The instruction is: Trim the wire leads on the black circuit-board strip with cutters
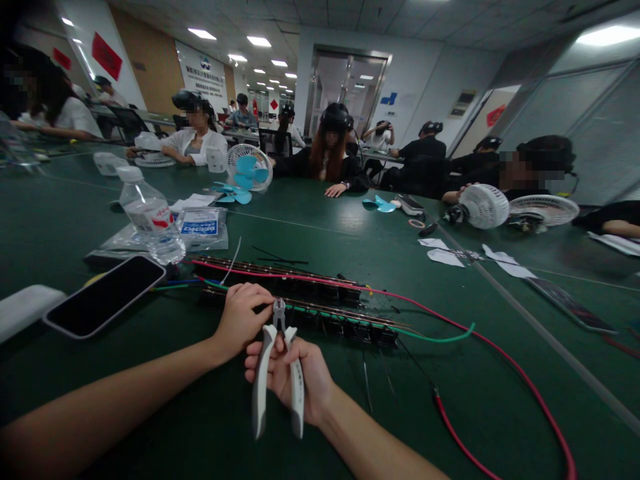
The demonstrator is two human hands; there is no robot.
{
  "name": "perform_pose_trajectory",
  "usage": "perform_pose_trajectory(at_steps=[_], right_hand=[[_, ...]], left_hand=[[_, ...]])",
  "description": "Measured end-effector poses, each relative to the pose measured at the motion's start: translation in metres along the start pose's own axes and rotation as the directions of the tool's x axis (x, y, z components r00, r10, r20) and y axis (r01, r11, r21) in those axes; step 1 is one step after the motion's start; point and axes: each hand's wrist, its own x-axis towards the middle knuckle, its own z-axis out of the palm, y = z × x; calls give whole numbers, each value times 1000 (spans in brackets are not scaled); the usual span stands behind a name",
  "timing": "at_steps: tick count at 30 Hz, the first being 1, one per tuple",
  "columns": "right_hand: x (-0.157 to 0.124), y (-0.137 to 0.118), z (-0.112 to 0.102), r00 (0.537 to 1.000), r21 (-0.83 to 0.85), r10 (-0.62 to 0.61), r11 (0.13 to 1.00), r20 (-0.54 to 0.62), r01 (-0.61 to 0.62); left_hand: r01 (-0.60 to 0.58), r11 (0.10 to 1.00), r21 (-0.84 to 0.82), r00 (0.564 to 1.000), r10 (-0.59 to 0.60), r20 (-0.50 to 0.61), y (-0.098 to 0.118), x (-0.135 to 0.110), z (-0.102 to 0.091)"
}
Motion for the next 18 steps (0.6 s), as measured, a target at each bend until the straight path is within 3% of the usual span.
perform_pose_trajectory(at_steps=[18], right_hand=[[-1, 1, 4, 999, -31, -11, 999, -36, 9]], left_hand=[[-7, 1000, 5, 1000, 7, -1, 1, 0, -1]])
